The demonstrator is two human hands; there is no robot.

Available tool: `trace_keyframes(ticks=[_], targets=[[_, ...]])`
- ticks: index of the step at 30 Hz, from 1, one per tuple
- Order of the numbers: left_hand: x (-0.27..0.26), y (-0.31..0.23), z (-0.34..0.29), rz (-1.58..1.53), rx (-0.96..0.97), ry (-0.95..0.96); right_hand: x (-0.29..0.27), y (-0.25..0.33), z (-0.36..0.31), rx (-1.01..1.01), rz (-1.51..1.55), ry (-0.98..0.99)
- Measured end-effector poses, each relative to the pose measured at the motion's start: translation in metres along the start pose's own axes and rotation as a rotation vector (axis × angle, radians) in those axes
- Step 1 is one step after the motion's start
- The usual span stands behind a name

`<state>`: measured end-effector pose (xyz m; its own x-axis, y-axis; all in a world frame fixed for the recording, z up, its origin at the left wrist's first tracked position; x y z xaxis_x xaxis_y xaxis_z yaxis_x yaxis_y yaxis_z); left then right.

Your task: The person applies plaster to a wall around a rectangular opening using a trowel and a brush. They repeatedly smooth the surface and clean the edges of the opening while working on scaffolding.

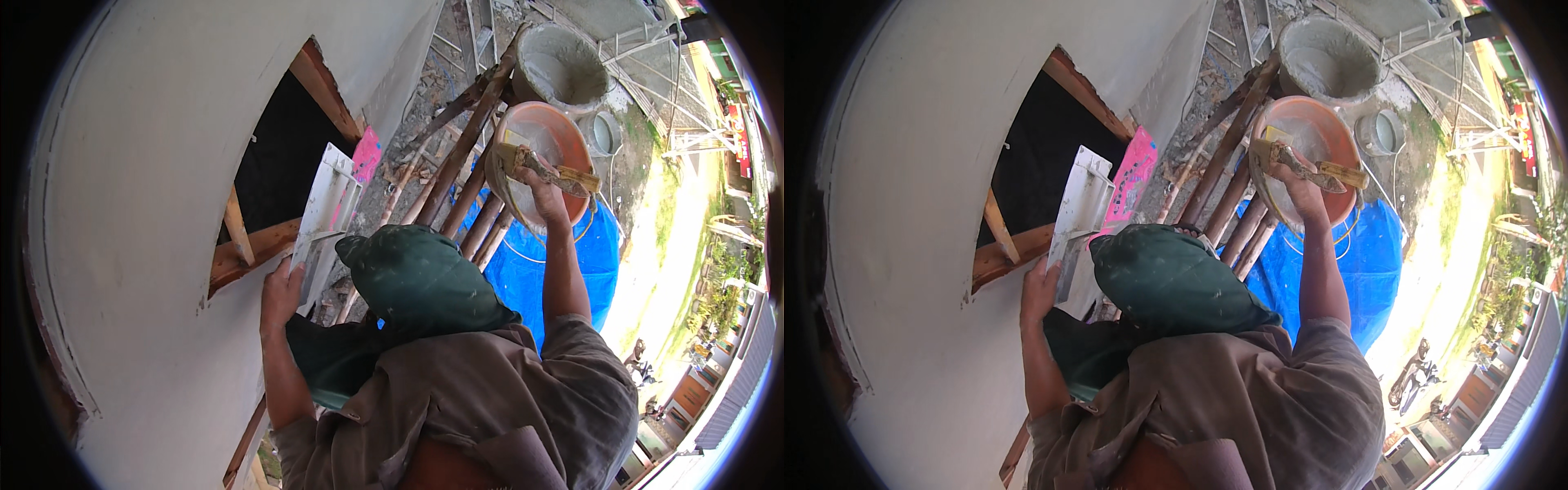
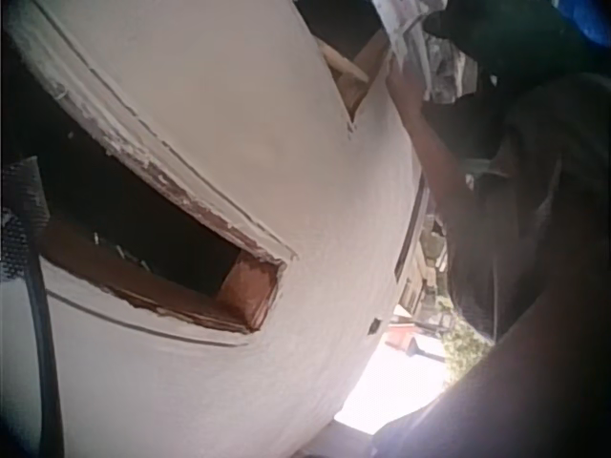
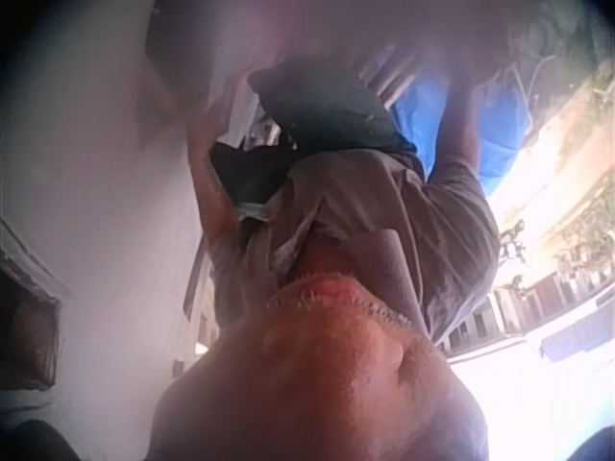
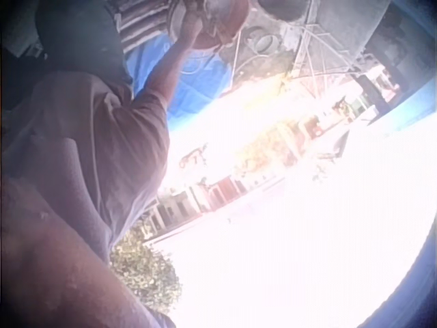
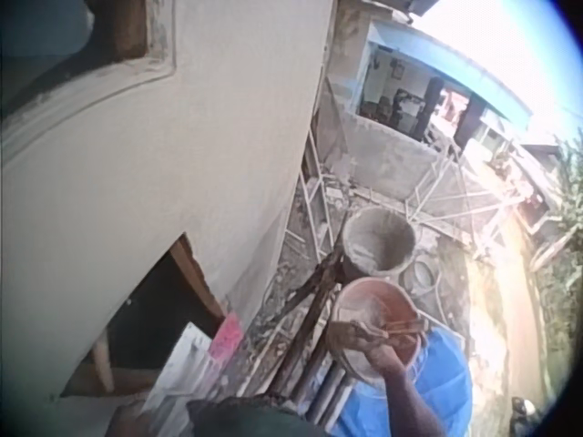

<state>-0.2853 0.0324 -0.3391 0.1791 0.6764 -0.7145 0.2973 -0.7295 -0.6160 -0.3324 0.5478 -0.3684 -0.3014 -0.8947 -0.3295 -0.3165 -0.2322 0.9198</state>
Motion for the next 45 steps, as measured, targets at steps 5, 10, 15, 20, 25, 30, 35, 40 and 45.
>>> trace_keyframes(ticks=[5,10,15,20,25,30,35,40,45], targets=[[0.000,-0.001,-0.001,0.009,-0.023,0.019,0.012,-0.026,0.004,0.254,0.518,0.037],[0.002,0.000,0.002,0.048,-0.009,0.025,-0.011,-0.042,0.004,0.130,0.541,-0.131],[0.004,-0.002,0.003,0.008,0.005,0.047,-0.037,-0.095,0.025,-0.015,-0.146,-0.094],[-0.001,-0.004,0.002,0.139,0.020,0.004,-0.027,-0.076,0.030,-0.181,-0.979,-0.030],[0.001,0.001,-0.001,0.122,0.032,0.027,-0.083,0.093,0.008,-0.362,-0.295,-0.102],[0.007,0.000,-0.001,0.058,0.205,-0.017,-0.072,0.116,0.004,-0.157,0.235,-0.421],[0.007,0.000,-0.009,0.172,0.255,-0.014,-0.029,0.125,0.023,-0.390,-0.615,-0.128],[0.000,-0.004,-0.012,0.064,0.206,0.006,-0.063,0.143,0.045,-0.341,0.376,-0.166],[-0.003,-0.004,-0.014,0.112,0.217,-0.012,-0.044,0.121,0.059,-0.364,-0.595,-0.168]])
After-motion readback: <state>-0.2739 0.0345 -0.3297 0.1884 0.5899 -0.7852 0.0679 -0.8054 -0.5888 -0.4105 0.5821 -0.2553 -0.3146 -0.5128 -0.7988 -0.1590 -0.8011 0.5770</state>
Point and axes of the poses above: each hand's wrist, its own z-axis towards the middle knuckle, its own x-axis out of the palm, y = z × x, the point moved 6 cm from there along z, towards the middle knuckle, and after that the axes turned 10 degrees about -y, right-handed, at the moved point
